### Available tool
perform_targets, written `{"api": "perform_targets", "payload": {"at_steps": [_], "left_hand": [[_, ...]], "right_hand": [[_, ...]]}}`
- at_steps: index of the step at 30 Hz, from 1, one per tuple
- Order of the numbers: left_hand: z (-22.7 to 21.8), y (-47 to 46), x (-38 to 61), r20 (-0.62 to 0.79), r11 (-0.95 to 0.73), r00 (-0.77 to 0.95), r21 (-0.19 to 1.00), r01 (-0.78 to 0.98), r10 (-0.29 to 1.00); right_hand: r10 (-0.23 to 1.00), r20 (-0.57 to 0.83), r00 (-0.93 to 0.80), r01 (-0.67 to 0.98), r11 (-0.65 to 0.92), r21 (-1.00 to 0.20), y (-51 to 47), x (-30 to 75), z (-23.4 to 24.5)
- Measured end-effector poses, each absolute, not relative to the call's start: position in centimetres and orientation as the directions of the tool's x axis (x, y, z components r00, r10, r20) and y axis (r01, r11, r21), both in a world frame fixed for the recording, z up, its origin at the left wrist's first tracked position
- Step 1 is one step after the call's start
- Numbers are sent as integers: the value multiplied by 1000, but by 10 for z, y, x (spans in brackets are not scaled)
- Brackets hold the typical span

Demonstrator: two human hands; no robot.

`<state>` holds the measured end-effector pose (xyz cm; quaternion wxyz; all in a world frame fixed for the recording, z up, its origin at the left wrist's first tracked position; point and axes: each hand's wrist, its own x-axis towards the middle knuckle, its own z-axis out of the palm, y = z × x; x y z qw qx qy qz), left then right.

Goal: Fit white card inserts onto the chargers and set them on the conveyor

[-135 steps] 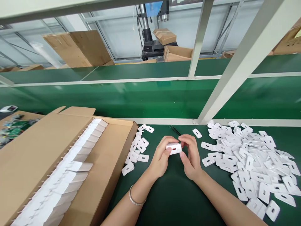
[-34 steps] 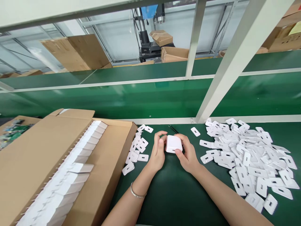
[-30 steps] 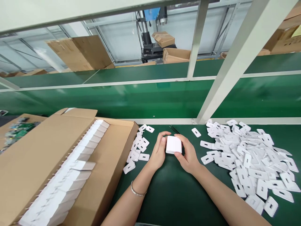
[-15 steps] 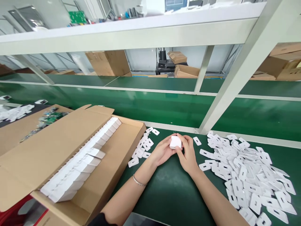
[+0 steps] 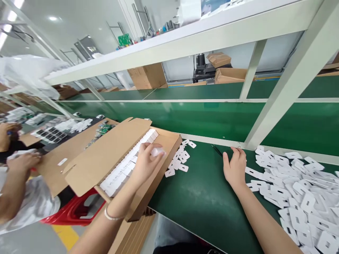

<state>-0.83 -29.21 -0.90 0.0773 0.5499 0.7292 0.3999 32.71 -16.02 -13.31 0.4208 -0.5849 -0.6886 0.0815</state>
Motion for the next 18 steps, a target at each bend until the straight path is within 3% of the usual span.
{"api": "perform_targets", "payload": {"at_steps": [2, 5, 7, 13, 18], "left_hand": [[-17, -289, -47, 324, 200, -359, 432, 879, 875], [-35, -282, -86, 181, 328, -336, 75, 942, 924], [-46, -282, -100, 118, 349, -340, -68, 935, 933], [-62, -297, -117, 125, 393, -380, -106, 913, 917], [-54, -295, -128, 6, 430, -430, -26, 902, 903]], "right_hand": [[879, 477, 20, 749, 302, -589, -160, 326, -135], [876, 483, 8, 751, 313, -581, -160, 327, -138], [871, 491, 8, 748, 320, -581, -159, 330, -139], [877, 481, -18, 760, 324, -563, -156, 334, -139], [887, 462, -29, 769, 315, -556, -156, 334, -137]]}}
